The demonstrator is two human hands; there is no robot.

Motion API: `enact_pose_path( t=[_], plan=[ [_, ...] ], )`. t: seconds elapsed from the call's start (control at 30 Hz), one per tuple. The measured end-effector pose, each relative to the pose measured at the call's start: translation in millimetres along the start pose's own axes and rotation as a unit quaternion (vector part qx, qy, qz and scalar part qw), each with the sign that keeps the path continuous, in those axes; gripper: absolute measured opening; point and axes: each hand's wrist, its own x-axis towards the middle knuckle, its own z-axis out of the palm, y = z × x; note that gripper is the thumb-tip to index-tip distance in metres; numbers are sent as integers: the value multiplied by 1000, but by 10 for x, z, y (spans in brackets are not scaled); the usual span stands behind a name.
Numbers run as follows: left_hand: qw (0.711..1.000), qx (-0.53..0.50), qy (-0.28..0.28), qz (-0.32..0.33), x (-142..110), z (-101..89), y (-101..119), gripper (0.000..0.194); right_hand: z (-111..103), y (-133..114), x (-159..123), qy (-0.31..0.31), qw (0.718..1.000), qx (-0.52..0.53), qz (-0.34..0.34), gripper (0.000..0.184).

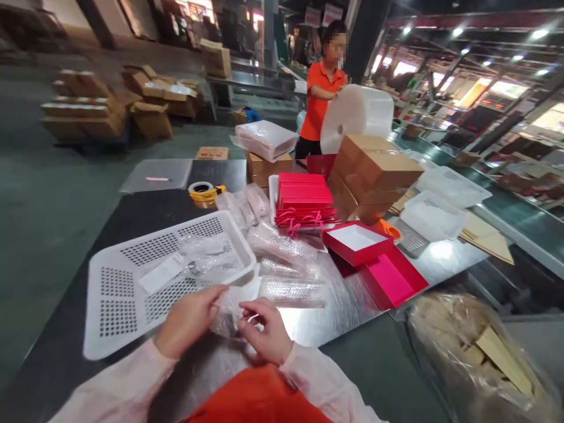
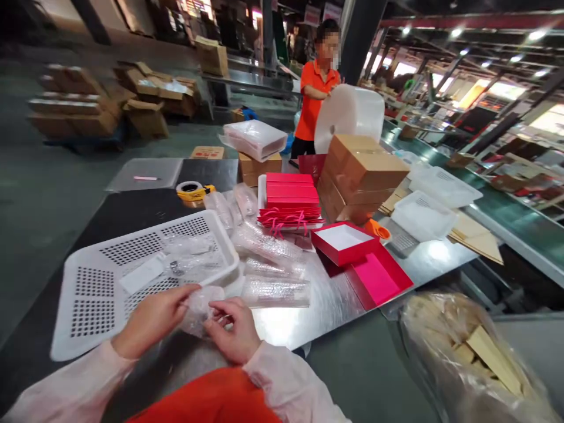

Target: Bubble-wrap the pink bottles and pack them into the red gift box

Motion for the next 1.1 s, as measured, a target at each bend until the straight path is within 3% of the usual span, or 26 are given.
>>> enact_pose_path(
  t=[0.07, 0.2, 0.27, 0.37, 0.43, 0.5, 0.57, 0.63, 0.73, 0.8, 0.9, 0.97, 1.1],
  plan=[
    [995, 42, 73, -48, 124, -226, -136, 42, -141, 19, -66, -20, 1000, 2, 20, 35],
    [979, 108, 112, -130, 372, -558, -346, 51, -647, 185, -243, -7, 996, -15, 86, 33],
    [977, 116, 146, -99, 475, -543, -377, 60, -1038, 281, -348, 37, 992, -27, 118, 35],
    [967, 81, 240, 7, 584, -274, -203, 61, -1820, 403, -517, 120, 980, -54, 152, 40],
    [962, 9, 264, 73, 635, 24, 127, 49, -2453, 468, -633, 194, 964, -97, 153, 43],
    [953, -73, 248, 160, 699, 374, 637, 36, -3141, 522, -739, 271, 939, -157, 144, 44],
    [935, -120, 225, 245, 815, 736, 1293, 32, -3848, 563, -807, 335, 900, -241, 140, 41],
    [925, -126, 213, 287, 1015, 1062, 2038, 35, -4525, 603, -805, 370, 844, -355, 154, 37],
    [945, -79, 175, 266, 1456, 1367, 3135, 46, -5352, 713, -688, 344, 763, -505, 213, 44],
    [975, -16, 98, 197, 1746, 1429, 3708, 47, -5722, 839, -619, 257, 763, -536, 254, 49],
    [994, 56, -42, 85, 1970, 1424, 4212, 30, -6063, 1051, -686, 119, 801, -521, 272, 45],
    [993, 76, -79, 48, 1956, 1448, 4365, 27, -6242, 1158, -848, 81, 813, -515, 260, 45],
    [992, 97, -80, 9, 1816, 1681, 4483, 32, -6647, 1267, -1235, 63, 816, -515, 252, 47]
  ],
)
